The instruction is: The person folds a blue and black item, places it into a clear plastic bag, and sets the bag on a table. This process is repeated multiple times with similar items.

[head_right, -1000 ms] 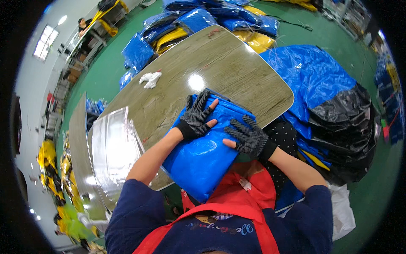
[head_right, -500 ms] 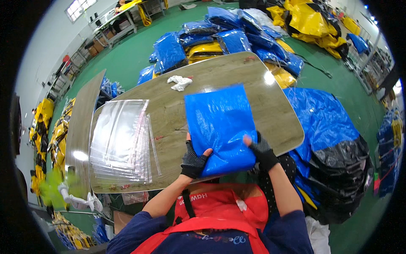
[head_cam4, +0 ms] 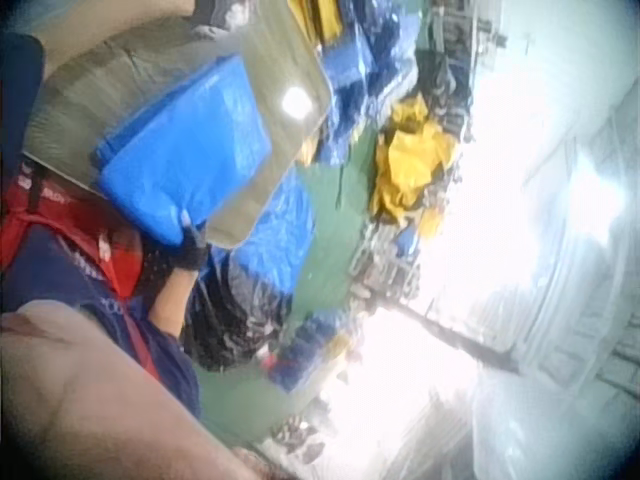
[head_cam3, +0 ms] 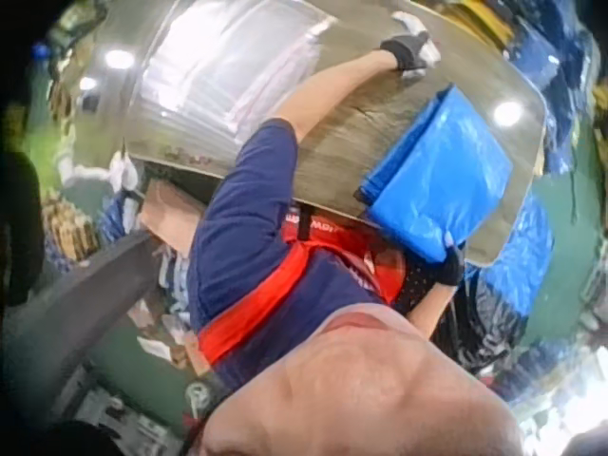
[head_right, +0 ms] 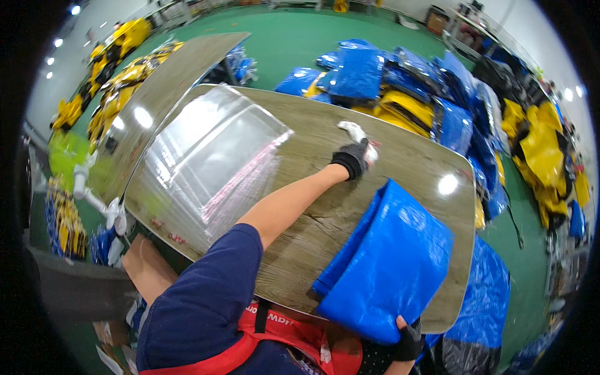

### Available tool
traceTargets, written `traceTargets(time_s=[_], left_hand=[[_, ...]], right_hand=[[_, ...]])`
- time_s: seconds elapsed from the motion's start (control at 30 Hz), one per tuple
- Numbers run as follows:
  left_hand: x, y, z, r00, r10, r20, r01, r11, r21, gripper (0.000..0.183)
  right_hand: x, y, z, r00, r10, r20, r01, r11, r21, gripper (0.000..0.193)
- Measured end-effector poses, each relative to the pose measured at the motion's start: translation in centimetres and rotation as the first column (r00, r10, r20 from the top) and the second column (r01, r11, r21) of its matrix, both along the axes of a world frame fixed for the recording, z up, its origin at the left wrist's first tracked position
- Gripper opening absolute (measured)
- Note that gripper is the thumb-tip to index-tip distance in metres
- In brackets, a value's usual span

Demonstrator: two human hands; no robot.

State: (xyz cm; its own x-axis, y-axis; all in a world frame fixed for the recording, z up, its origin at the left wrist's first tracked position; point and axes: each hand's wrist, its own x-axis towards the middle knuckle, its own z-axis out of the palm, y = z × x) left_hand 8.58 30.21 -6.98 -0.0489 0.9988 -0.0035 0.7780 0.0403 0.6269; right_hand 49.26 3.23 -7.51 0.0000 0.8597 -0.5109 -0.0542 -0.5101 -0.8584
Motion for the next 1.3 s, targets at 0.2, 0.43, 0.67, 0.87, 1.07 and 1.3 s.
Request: traceTargets(time_s=[0.2, 0.43, 0.67, 0.87, 1.07, 1.3], left_hand=[[-25.7, -3.9, 0.6, 0.763, 0.033, -0.646, 0.205, 0.935, 0.289, 0.059], [-27.0, -17.8, -2.2, 0.702, 0.356, -0.617, -0.453, 0.892, 0.0, 0.069], [-18.3, -25.9, -1.1, 0.801, 0.312, -0.51, -0.404, 0.912, -0.077, 0.081], [-16.1, -30.1, -2.7, 0.813, 0.025, -0.581, 0.03, 0.996, 0.085, 0.045], [-22.8, -27.6, -4.0, 0.556, 0.092, 0.826, -0.088, 0.995, -0.052, 0.06], [-9.5, -24.0, -2.9, 0.946, -0.256, -0.2, 0.282, 0.953, 0.111, 0.041]], right_hand=[[-3.2, -0.2, 3.5, 0.979, 0.026, -0.202, -0.04, 0.997, -0.069, 0.077], [-2.8, -0.4, 2.4, 0.964, -0.008, -0.266, -0.022, 0.994, -0.108, 0.075], [-0.5, 0.4, 0.4, 0.979, 0.075, -0.19, -0.079, 0.997, -0.017, 0.08], [-1.7, -0.2, 1.5, 0.972, -0.018, -0.234, 0.011, 0.999, -0.031, 0.078], [1.8, -2.6, -1.8, 0.946, -0.191, -0.262, 0.202, 0.979, 0.018, 0.064], [2.2, -7.7, 1.9, 0.879, -0.264, -0.398, 0.299, 0.954, 0.027, 0.059]])
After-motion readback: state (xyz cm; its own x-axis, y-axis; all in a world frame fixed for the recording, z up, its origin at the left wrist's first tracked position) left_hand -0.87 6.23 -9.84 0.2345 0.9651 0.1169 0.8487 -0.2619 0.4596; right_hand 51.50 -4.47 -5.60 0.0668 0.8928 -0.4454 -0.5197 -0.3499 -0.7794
